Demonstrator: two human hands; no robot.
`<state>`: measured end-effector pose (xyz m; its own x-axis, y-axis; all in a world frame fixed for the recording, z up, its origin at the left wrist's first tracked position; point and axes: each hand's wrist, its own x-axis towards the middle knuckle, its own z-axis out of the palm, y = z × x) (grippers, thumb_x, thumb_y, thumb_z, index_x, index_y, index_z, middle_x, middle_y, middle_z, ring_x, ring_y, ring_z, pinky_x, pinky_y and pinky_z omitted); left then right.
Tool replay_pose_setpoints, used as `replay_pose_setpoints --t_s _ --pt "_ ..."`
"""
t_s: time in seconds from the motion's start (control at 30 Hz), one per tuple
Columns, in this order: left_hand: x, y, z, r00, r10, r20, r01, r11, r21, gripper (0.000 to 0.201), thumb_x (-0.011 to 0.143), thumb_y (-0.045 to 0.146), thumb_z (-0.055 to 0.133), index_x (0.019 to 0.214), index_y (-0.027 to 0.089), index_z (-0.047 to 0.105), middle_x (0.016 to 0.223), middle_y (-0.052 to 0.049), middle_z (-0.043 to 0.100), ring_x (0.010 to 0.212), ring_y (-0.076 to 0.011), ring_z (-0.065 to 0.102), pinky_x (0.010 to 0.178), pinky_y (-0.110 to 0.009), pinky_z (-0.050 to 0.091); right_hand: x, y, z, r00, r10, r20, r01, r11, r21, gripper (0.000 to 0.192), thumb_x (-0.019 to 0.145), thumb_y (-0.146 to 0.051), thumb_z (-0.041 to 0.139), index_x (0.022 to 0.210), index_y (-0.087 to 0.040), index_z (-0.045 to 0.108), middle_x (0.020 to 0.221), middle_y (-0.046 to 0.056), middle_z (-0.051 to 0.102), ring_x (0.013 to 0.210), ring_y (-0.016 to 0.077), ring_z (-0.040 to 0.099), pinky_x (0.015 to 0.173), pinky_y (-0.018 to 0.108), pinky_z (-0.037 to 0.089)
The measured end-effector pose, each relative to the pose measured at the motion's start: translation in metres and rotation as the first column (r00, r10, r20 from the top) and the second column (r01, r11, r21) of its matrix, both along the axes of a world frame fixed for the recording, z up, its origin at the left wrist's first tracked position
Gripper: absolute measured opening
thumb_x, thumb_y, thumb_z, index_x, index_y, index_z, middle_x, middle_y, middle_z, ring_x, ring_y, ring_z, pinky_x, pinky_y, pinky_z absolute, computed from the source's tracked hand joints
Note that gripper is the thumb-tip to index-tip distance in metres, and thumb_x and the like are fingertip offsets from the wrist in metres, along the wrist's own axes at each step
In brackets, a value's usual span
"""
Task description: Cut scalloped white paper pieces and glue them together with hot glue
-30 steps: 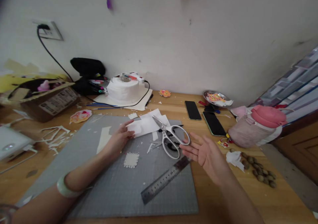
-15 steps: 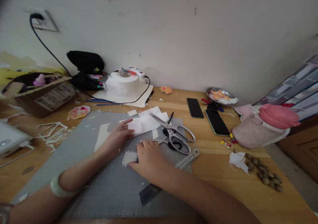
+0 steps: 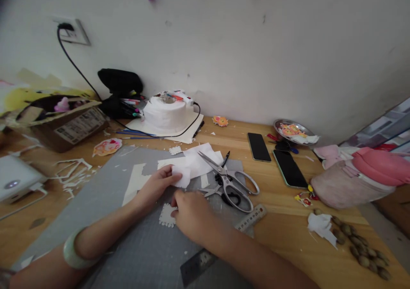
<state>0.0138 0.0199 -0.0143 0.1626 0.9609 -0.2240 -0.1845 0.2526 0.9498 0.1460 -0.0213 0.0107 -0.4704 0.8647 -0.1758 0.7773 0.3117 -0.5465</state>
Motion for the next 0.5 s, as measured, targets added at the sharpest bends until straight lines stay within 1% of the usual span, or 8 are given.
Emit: replay_pose_setpoints --t_s 0.07,0.13,0.23,0.3,0.37,0.5 --pt "0.000 -0.002 0.002 1.000 -0.018 -0.016 0.018 1.000 -0.013 0.022 0.063 0.035 0.065 0.070 0.017 0.055 0.060 0.003 0.056 0.053 -0.0106 0.047 0.050 -0.022 0.034 0.003 0.002 0.004 0.998 -0.015 -0.054 0.013 0.999 -0.034 0.009 0.074 -0.018 0.059 0.082 -0.019 0.059 0.074 0.000 0.063 0.067 0.0130 0.056 0.058 0.023 0.033" --pt "0.000 -0.003 0.004 0.998 -0.059 -0.035 0.057 0.997 -0.043 0.022 0.064 0.038 0.063 0.064 0.017 0.055 0.055 0.004 0.054 0.048 -0.0096 0.044 0.047 -0.021 0.030 0.008 0.008 0.012 0.992 -0.061 -0.108 0.056 0.997 -0.047 0.007 0.074 -0.020 0.059 0.081 -0.020 0.057 0.072 -0.002 0.061 0.065 0.0116 0.054 0.057 0.022 0.033" --pt "0.001 -0.005 0.005 0.988 -0.148 -0.040 0.145 0.986 -0.078 0.021 0.064 0.037 0.061 0.063 0.016 0.058 0.055 0.003 0.056 0.047 -0.0099 0.043 0.047 -0.022 0.028 0.018 0.018 0.027 0.972 -0.166 -0.167 0.170 0.985 0.010 0.006 0.076 -0.022 0.058 0.081 -0.020 0.056 0.072 -0.003 0.060 0.065 0.0109 0.053 0.058 0.021 0.034" --pt "0.001 -0.006 0.004 0.976 -0.214 -0.043 0.210 0.975 -0.076 0.019 0.064 0.034 0.060 0.065 0.016 0.060 0.057 0.002 0.057 0.050 -0.0106 0.044 0.049 -0.022 0.029 0.024 0.025 0.032 0.967 -0.204 -0.151 0.214 0.975 0.055 0.005 0.075 -0.021 0.059 0.079 -0.020 0.056 0.073 -0.002 0.060 0.067 0.0113 0.053 0.059 0.022 0.034" --pt "0.001 -0.006 0.003 0.965 -0.258 -0.057 0.253 0.964 -0.079 0.018 0.065 0.034 0.058 0.064 0.016 0.060 0.056 0.002 0.056 0.051 -0.0109 0.044 0.050 -0.022 0.029 0.029 0.028 0.034 0.969 -0.217 -0.116 0.226 0.971 0.074 0.005 0.075 -0.020 0.059 0.078 -0.020 0.056 0.074 -0.001 0.061 0.069 0.0122 0.054 0.060 0.023 0.034" --pt "0.001 -0.005 0.003 0.958 -0.273 -0.081 0.266 0.960 -0.092 0.020 0.066 0.036 0.056 0.060 0.017 0.056 0.052 0.003 0.050 0.047 -0.0103 0.039 0.047 -0.022 0.024 0.034 0.031 0.030 0.973 -0.218 -0.082 0.222 0.974 0.049 0.008 0.073 -0.020 0.061 0.080 -0.020 0.057 0.075 -0.001 0.062 0.070 0.0129 0.056 0.059 0.023 0.034"
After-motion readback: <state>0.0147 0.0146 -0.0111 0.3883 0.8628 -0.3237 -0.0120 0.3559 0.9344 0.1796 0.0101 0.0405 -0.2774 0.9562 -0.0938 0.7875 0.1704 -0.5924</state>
